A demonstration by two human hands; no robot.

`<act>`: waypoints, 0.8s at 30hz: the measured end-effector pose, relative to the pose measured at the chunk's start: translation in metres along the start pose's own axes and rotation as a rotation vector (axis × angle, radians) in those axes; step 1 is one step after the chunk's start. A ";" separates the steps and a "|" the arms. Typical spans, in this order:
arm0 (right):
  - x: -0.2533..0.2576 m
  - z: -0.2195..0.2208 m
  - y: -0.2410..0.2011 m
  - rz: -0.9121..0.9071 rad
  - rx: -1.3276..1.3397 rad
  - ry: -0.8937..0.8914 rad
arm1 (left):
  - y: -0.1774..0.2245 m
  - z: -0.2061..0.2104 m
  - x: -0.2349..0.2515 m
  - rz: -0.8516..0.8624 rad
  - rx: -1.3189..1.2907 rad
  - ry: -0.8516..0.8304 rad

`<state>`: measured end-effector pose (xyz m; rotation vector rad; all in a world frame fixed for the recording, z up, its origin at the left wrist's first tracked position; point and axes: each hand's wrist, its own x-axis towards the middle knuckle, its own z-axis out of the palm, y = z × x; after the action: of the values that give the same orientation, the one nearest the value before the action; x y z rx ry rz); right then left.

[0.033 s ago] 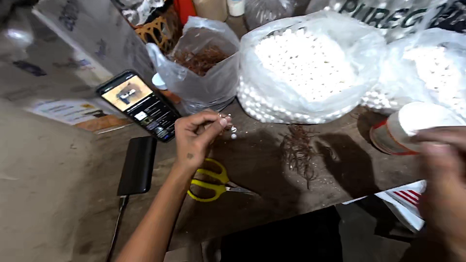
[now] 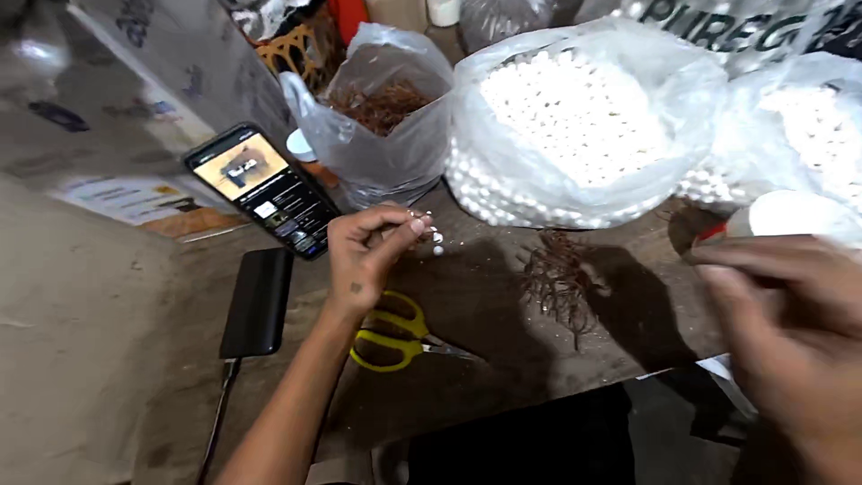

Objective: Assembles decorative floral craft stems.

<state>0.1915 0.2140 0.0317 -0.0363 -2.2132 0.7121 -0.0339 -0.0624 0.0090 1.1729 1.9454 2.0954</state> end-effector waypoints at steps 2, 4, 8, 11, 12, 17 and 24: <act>0.014 0.040 -0.013 -0.011 0.060 -0.204 | -0.002 -0.002 -0.005 -0.011 -0.014 -0.021; 0.034 0.077 -0.025 -0.066 0.054 -0.411 | -0.001 0.000 -0.010 -0.042 -0.018 -0.024; 0.074 0.136 -0.035 -0.229 0.012 -0.643 | -0.008 0.004 -0.005 0.043 -0.039 0.036; 0.087 0.159 -0.040 -0.248 -0.103 -0.822 | -0.005 0.002 -0.003 0.074 -0.009 0.071; 0.087 0.164 -0.042 -0.253 -0.150 -0.854 | -0.005 0.002 -0.003 0.089 -0.007 0.084; 0.076 0.172 -0.039 -0.288 -0.202 -0.782 | -0.002 0.002 -0.003 0.103 -0.008 0.088; 0.071 0.135 -0.033 -0.159 -0.011 -0.628 | 0.004 0.008 -0.008 0.106 0.010 0.066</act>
<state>0.0553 0.1393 0.0258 0.4052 -2.7718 0.6841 -0.0218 -0.0607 0.0079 1.2501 1.9653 2.2057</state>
